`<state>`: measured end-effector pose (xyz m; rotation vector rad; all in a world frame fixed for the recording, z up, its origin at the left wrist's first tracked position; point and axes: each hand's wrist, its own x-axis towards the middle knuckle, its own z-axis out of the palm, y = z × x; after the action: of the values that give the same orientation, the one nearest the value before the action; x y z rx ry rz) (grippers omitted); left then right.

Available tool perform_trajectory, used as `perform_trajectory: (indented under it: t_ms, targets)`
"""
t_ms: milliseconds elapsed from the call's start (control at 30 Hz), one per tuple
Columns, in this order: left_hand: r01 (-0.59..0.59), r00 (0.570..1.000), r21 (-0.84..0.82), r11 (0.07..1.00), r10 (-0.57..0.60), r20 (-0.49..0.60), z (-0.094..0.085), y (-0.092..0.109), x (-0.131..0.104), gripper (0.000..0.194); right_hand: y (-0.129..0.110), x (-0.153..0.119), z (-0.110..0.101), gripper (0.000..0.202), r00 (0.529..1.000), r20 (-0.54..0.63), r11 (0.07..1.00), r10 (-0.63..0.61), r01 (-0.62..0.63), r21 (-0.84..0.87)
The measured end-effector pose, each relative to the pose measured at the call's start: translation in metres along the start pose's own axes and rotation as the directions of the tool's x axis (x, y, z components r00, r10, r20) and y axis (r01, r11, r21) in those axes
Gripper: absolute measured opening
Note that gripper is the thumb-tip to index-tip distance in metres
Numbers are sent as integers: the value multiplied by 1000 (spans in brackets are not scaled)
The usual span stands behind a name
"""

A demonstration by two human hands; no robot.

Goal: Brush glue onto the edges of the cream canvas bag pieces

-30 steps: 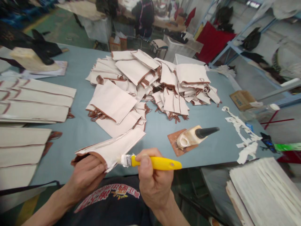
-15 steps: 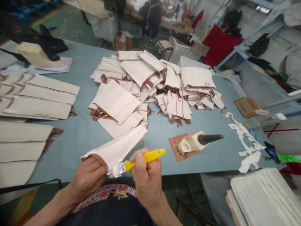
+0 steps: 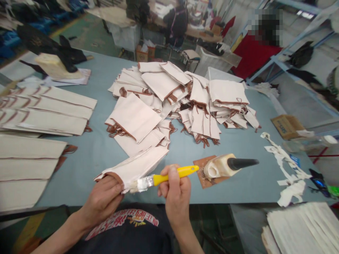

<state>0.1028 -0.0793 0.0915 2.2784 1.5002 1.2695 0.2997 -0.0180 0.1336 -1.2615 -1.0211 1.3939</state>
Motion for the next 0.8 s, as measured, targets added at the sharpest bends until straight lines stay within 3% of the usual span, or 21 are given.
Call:
perform_trajectory:
  t_ms: [67, 133, 233, 300, 400, 567, 667, 800]
  targets:
    - [163, 986, -76, 984, -165, -9, -1, 1, 3, 33, 5, 10, -1, 46, 996, -85, 998, -25, 29, 49]
    - [376, 926, -170, 911, -375, 40, -4, 1, 6, 35, 10, 17, -1, 44, 990, -127, 995, -53, 63, 78]
    - [667, 741, -324, 671, -641, 199, -10, -1, 8, 26, 17, 18, 3, 42, 985, -124, 989, -122, 132, 74]
    - [763, 624, -429, 483, -724, 294, -16, -2, 9, 22, 21, 16, 7, 41, 974, -67, 975, -217, 220, 42]
    - [798, 533, -519, 305, -758, 375, -22, 0, 10, 25, 24, 16, 13, 38, 917, 97, 921, -388, 390, -3]
    - [817, 485, -549, 179, -728, 485, -24, 10, 15, 22, 25, 20, 36, 29, 775, 334, 803, -537, 591, -78]
    - [811, 487, -555, 185, -739, 465, -25, 12, 15, 20, 20, 21, 52, 22, 696, 437, 746, -569, 661, -81]
    - [780, 527, -580, 237, -749, 402, -30, 7, 11, 18, 16, 27, 54, 23, 742, 271, 756, -613, 651, -71]
